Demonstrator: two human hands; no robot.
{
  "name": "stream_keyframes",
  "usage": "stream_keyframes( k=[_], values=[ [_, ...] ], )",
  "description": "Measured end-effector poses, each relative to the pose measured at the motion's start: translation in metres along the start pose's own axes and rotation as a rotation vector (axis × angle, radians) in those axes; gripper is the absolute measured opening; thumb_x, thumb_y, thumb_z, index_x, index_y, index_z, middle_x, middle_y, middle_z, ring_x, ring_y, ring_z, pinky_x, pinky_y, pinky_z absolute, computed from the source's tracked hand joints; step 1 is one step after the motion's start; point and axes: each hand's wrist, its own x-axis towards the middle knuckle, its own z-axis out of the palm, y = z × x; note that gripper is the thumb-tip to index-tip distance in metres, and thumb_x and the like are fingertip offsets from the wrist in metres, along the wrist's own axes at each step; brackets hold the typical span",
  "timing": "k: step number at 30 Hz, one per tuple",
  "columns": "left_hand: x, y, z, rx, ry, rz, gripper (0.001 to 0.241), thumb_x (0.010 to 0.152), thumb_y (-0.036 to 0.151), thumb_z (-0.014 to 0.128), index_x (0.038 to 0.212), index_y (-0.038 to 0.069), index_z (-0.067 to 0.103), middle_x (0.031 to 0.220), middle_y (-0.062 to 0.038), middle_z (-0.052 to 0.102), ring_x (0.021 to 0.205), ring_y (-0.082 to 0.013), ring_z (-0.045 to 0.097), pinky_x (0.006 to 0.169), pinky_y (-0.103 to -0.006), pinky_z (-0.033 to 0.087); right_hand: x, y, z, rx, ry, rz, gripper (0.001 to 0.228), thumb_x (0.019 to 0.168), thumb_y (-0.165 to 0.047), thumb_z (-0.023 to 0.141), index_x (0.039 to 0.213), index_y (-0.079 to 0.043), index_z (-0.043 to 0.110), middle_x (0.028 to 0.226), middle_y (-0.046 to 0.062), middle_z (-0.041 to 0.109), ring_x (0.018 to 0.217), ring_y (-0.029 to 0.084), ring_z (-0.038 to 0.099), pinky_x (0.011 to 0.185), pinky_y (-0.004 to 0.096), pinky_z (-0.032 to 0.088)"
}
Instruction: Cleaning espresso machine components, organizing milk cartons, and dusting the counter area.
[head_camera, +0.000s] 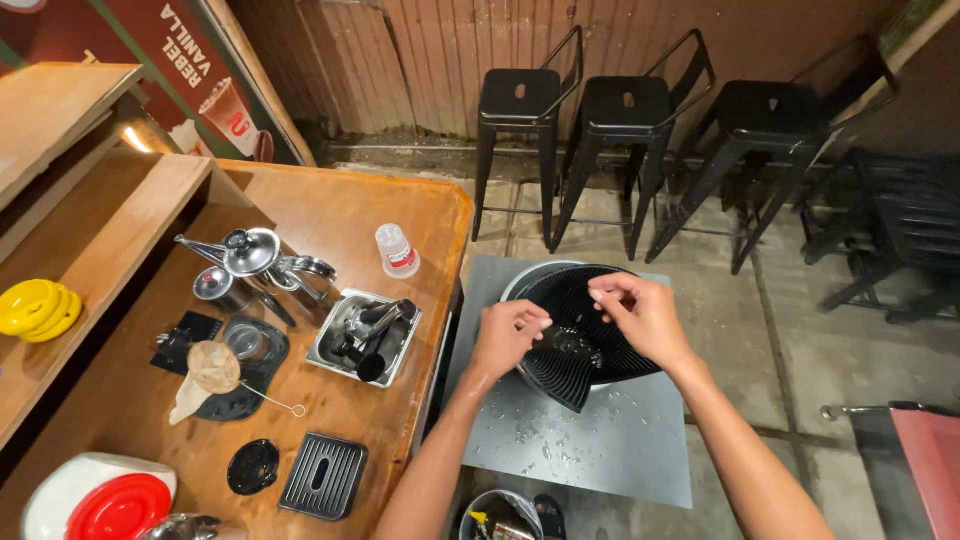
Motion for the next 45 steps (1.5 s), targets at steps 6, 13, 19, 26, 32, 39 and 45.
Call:
stream_keyframes(
  k=[6, 13, 19, 26, 32, 39, 45],
  values=[
    [0.003, 0.008, 0.005, -0.114, 0.174, -0.086, 0.026, 0.091, 0.024, 0.079, 0.087, 0.001, 0.070, 0.052, -0.012, 0.064, 0.033, -0.0115, 0.054, 0.031, -0.0215, 0.043, 0.008, 0.004, 0.020, -0.022, 0.073, -0.049, 0.010, 0.090, -0.018, 0.078, 0.084, -0.010, 0.078, 0.055, 0.006, 0.069, 0.043, 0.014, 0.062, 0.049, 0.026, 0.052],
    [0.000, 0.001, 0.009, 0.069, 0.261, -0.049, 0.061, 0.104, 0.055, 0.052, 0.067, 0.007, 0.061, 0.061, -0.014, 0.064, 0.063, -0.0259, 0.062, 0.065, -0.0404, 0.050, 0.022, 0.042, 0.028, -0.164, 0.145, -0.016, 0.064, 0.104, -0.046, 0.060, 0.048, -0.015, 0.055, 0.037, 0.000, 0.049, 0.036, 0.014, 0.048, 0.044, 0.030, 0.039],
    [-0.001, 0.019, -0.001, 0.003, 0.099, 0.047, 0.059, 0.104, 0.060, 0.032, 0.102, 0.015, 0.070, 0.077, -0.008, 0.064, 0.076, -0.0243, 0.059, 0.077, -0.0394, 0.047, 0.018, -0.006, 0.004, -0.212, 0.035, -0.092, 0.041, 0.099, -0.036, 0.060, 0.068, -0.010, 0.062, 0.058, 0.017, 0.061, 0.058, 0.036, 0.061, 0.060, 0.043, 0.048],
    [-0.026, 0.035, -0.003, -0.180, -0.037, 0.309, 0.071, 0.110, 0.048, 0.021, 0.158, -0.003, 0.032, 0.158, -0.032, 0.035, 0.148, -0.0456, 0.024, 0.122, -0.0567, 0.015, -0.001, -0.004, 0.001, 0.106, 0.061, -0.165, 0.028, 0.105, -0.026, 0.054, 0.105, -0.011, 0.078, 0.094, 0.013, 0.078, 0.090, 0.029, 0.073, 0.083, 0.045, 0.058],
    [-0.036, 0.005, -0.005, -0.063, -0.017, 0.275, 0.065, 0.111, 0.040, 0.020, 0.161, 0.001, 0.028, 0.162, -0.028, 0.031, 0.152, -0.0437, 0.021, 0.124, -0.0556, 0.009, -0.013, 0.022, 0.004, -0.054, 0.022, 0.084, 0.022, 0.098, -0.024, 0.067, 0.115, -0.020, 0.080, 0.089, 0.012, 0.079, 0.089, 0.029, 0.071, 0.084, 0.043, 0.056],
    [-0.051, 0.001, -0.002, -0.173, 0.008, 0.212, 0.062, 0.112, 0.041, 0.021, 0.162, 0.005, 0.028, 0.162, -0.022, 0.036, 0.153, -0.0362, 0.023, 0.125, -0.0489, 0.012, -0.022, 0.006, -0.015, -0.007, 0.077, 0.121, 0.019, 0.100, -0.019, 0.065, 0.110, -0.020, 0.081, 0.093, 0.007, 0.081, 0.092, 0.027, 0.074, 0.087, 0.041, 0.056],
    [-0.054, -0.018, -0.004, -0.159, 0.060, 0.156, 0.057, 0.109, 0.029, 0.036, 0.162, 0.008, 0.030, 0.163, -0.020, 0.035, 0.153, -0.0346, 0.024, 0.125, -0.0506, 0.015, -0.018, 0.053, -0.022, -0.076, 0.191, 0.052, 0.022, 0.098, -0.011, 0.067, 0.114, -0.021, 0.080, 0.097, 0.007, 0.079, 0.093, 0.026, 0.074, 0.083, 0.039, 0.057]
  ],
)
